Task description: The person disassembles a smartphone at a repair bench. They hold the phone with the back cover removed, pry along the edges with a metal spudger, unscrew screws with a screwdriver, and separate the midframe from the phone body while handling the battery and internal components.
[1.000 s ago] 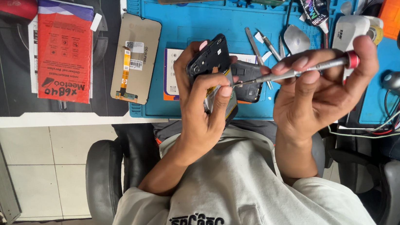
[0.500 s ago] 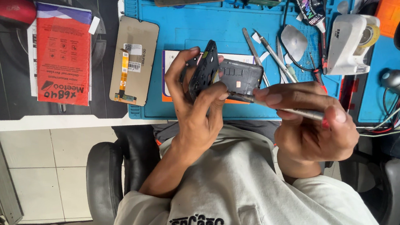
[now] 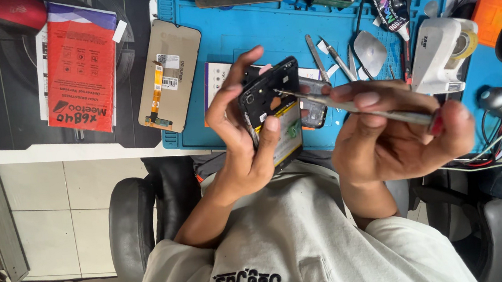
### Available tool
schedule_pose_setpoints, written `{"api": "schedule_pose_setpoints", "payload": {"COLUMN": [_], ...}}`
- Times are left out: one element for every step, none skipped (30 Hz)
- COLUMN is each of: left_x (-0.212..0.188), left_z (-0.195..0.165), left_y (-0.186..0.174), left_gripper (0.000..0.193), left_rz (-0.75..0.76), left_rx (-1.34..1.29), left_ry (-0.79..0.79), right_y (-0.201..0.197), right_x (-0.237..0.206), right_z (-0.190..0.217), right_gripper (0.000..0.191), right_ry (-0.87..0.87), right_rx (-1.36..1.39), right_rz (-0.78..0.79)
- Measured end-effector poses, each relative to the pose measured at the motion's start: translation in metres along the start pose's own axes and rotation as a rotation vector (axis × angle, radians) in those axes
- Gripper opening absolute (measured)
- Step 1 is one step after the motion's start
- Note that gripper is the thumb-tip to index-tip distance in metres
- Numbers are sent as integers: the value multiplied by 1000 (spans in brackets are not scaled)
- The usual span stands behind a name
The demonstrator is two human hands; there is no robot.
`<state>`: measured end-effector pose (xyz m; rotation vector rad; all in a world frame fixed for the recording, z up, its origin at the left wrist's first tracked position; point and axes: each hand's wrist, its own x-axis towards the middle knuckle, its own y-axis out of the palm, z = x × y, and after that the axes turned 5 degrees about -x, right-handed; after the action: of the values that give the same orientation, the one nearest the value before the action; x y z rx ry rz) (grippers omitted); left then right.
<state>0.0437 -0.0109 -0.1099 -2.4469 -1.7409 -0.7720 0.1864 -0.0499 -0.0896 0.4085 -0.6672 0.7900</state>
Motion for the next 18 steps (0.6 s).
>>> {"api": "schedule_pose_setpoints", "payload": {"left_x": [-2,-3,-5,-6,-6,-5,-5,-4,-4,-3,-3,-3,-3,-3,-2,-2,-2,-3], "left_z": [-1,-2,-3,-3,-4,-4,-4,-4,-5,-6,-6,-7,-8,-8,-8,-9,-9,-9], "left_y": [2,3,4,4,4,4,3,3,3,3,2,2,2,1,1,0,0,0], "left_gripper": [48,50,52,51,52,52,53,53,53,52,50,48,46,45,45,46,46,46], "left_rz": [4,11,17,29,41,53,66,78,90,100,110,120,130,136,143,146,149,152], "left_rx": [-39,-82,-125,-174,-182,-190,-156,-150,-143,-162,-176,-189,-198,-188,-178,-152,-156,-160], "left_ry": [-7,-23,-40,-62,-71,-80,-73,-75,-76,-88,-98,-108,-117,-127,-136,-147,-163,-180], "right_y": [2,5,6,7,8,8,8,8,7,8,8,8,8,8,8,7,5,2], "right_x": [-1,-2,-2,-3,-4,-5,-5,-5,-4,-3,-1,2,5,9,13,18,24,34], "right_z": [0,-1,0,2,2,6,6,7,7,5,5,2,0,-1,-1,-1,0,-1], "right_gripper": [59,59,59,59,59,60,60,60,59,58,57,56,55,55,56,57,57,59], "right_ry": [-17,-33,-40,-35,-31,-10,-3,5,1,-27,-56,-112,-158,-203,-237,-269,-373,-479], "right_rx": [-3,-7,-12,-15,-18,-20,-22,-24,-28,-35,-42,-53,-61,-67,-73,-81,-106,-130], "right_rz": [-2,-4,-19,-31,-44,-53,-54,-55,-46,-38,-30,-23,-4,15,47,79,164,248]}}
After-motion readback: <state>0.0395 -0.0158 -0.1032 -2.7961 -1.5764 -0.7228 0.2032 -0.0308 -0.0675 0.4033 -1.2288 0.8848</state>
